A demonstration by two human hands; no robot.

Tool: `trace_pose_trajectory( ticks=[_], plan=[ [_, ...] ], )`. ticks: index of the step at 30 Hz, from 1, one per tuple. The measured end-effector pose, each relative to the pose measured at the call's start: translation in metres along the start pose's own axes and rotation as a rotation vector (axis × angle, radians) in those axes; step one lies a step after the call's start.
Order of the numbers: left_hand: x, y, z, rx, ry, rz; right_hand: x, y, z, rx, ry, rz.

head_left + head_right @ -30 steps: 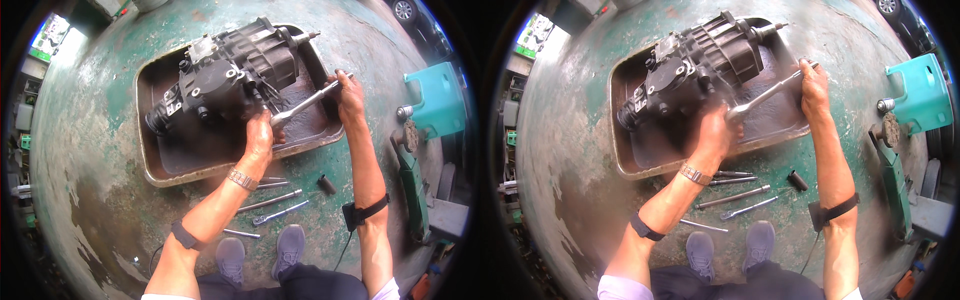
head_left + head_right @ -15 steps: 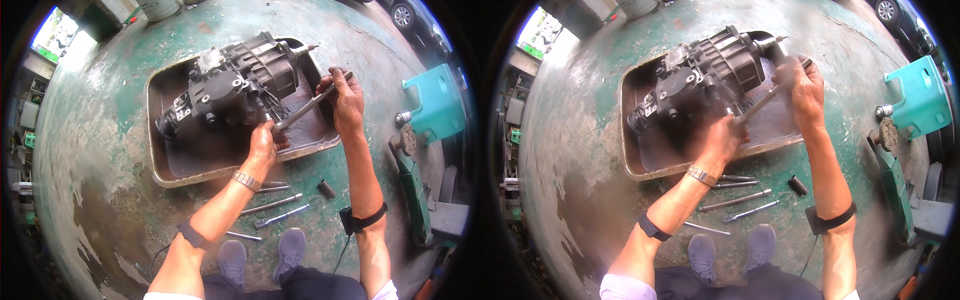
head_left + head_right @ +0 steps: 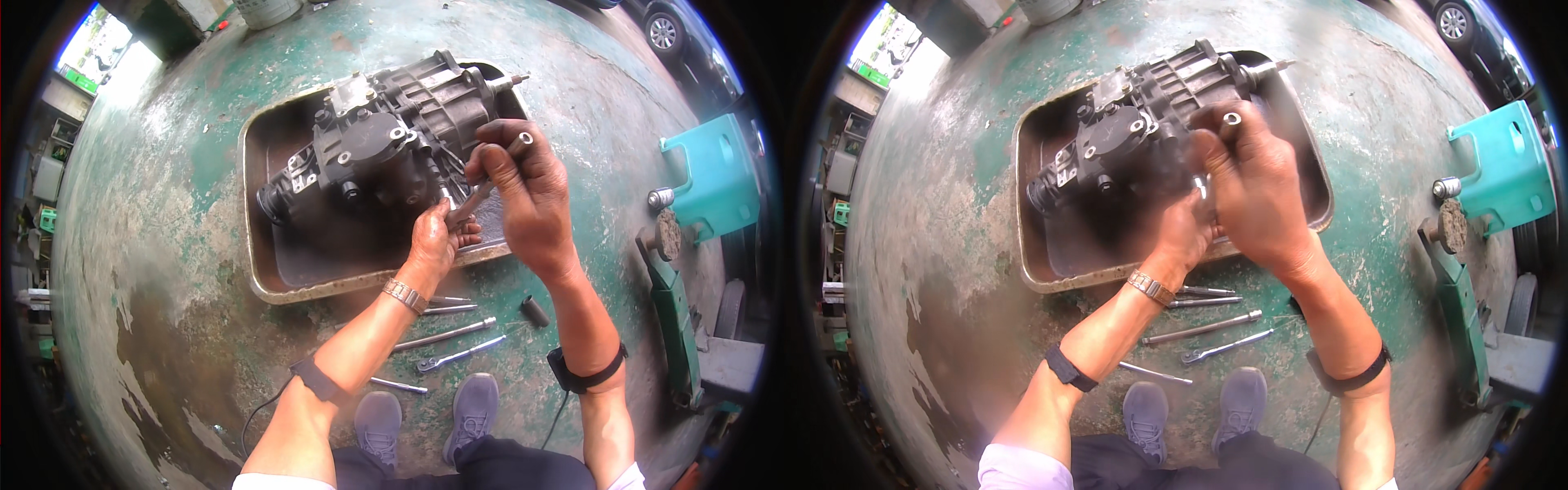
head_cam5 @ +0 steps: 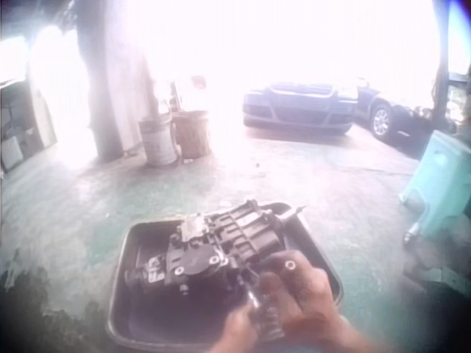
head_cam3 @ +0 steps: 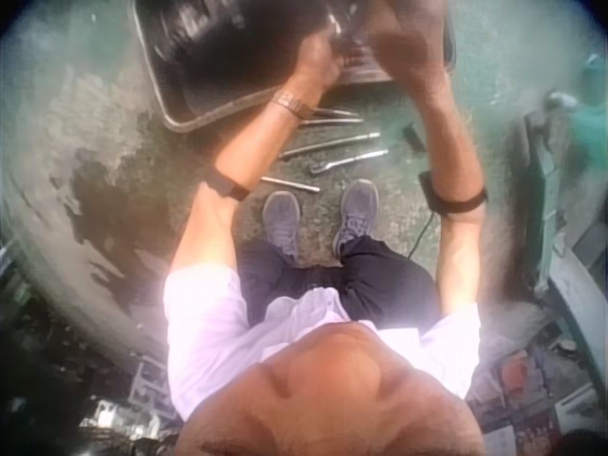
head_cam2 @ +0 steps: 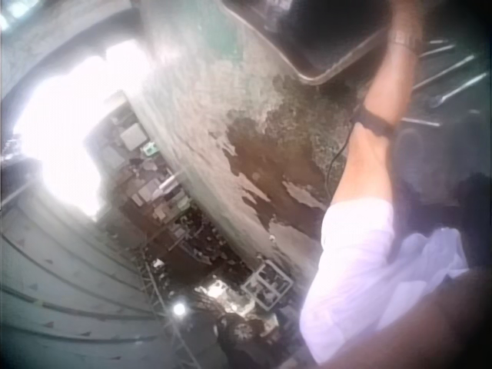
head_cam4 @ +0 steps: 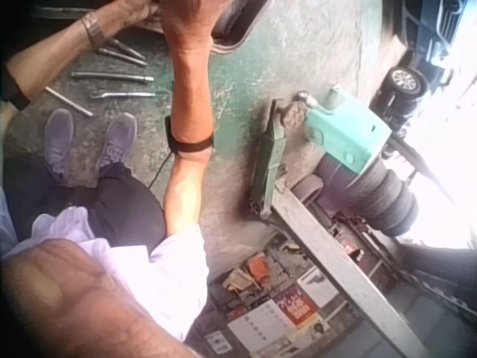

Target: The person uses a ratchet and various sockets to remove and install bolts on a mechanical component placed in a metal tray. They switch between different socket sizes and tighten bolts by hand and with the ratchet.

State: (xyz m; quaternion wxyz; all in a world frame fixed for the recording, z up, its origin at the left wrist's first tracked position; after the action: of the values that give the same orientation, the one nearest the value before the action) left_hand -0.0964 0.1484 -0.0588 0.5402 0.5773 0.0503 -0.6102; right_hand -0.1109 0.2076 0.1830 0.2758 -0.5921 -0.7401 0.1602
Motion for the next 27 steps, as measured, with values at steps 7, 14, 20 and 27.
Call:
trace_pose_trajectory(
  ticks=[7,14,20,27],
  plan=[
    [-0.016,0.053,0.003,-0.131,-0.065,-0.059,-0.076,0.006,-0.04,0.464,0.211,-0.176],
    [-0.012,0.02,0.009,0.109,0.093,-0.365,-0.146,0.028,-0.028,0.437,0.263,-0.342],
    [-0.009,0.023,0.013,0.037,0.037,-0.255,-0.136,0.017,-0.01,0.366,0.224,-0.269],
    [-0.013,0.022,0.007,0.134,0.176,-0.28,-0.126,0.005,-0.008,0.335,0.114,-0.177]
  ],
)
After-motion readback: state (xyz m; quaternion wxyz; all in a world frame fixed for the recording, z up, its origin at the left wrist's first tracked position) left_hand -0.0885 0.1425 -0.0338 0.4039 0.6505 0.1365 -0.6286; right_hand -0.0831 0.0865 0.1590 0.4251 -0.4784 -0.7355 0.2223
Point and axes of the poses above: each hand's wrist, its own y-axis away from the middle knuckle, its own x-axis out of the back of the hand, z = x × y, the point moved 10 cm from there along -y, towards the middle knuckle, and after that the axes turned 15 degrees about x, right-handed, at the moved point
